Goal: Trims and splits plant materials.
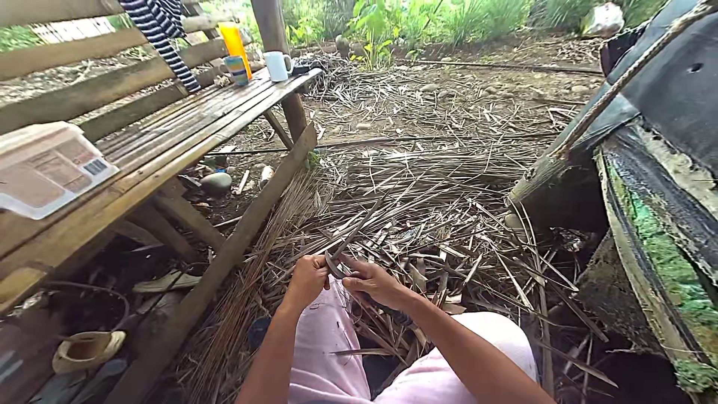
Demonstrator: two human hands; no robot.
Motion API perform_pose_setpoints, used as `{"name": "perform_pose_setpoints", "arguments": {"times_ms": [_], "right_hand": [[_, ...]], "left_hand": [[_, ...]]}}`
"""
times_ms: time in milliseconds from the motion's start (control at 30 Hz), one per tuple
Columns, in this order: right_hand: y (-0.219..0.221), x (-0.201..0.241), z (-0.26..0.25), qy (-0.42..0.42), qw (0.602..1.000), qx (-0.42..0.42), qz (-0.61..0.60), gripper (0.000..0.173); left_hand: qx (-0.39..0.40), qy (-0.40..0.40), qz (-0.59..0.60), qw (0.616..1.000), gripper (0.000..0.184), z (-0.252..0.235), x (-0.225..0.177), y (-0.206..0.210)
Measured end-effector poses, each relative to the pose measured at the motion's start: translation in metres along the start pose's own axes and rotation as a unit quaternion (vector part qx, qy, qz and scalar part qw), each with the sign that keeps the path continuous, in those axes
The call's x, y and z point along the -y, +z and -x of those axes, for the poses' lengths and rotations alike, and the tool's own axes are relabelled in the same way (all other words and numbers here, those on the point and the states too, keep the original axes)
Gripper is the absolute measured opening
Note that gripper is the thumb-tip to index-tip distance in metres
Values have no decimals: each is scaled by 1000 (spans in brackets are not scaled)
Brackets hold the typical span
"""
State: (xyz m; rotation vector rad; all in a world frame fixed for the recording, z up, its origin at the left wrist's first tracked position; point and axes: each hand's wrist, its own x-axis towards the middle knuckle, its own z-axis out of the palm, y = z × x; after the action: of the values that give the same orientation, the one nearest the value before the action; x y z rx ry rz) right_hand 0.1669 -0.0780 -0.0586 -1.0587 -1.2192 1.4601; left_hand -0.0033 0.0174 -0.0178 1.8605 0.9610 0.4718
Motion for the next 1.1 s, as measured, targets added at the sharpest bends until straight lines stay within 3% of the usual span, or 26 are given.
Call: {"name": "perform_pose_setpoints", "arguments": {"times_ms": [533,633,733,800,933,1033,1100], "right_hand": [[4,-11,-6,-14,991,-108,-74,47],[3,-15,-7,-61,986,-139,73,42],[-4,-22,-5,-119,910,-183,353,43],[-8,-26,-5,-147,875,-194,419,43],[-19,-17,-6,-116,902,-200,366,43],[-40,-2,-6,-60,935,-254,241,38],[-63,4,-2,-51,931,-311,185,40]], "left_hand": [[-65,34,-205,976,28,4,4,33],[-63,33,-161,984,27,4,4,33],[-15,12,-59,998,29,2,2,23],[17,5,-23,1000,29,2,1,16],[45,7,-4,999,25,3,-1,9],[65,7,2,998,23,5,-2,2],[74,2,6,997,23,6,-1,-1]]}}
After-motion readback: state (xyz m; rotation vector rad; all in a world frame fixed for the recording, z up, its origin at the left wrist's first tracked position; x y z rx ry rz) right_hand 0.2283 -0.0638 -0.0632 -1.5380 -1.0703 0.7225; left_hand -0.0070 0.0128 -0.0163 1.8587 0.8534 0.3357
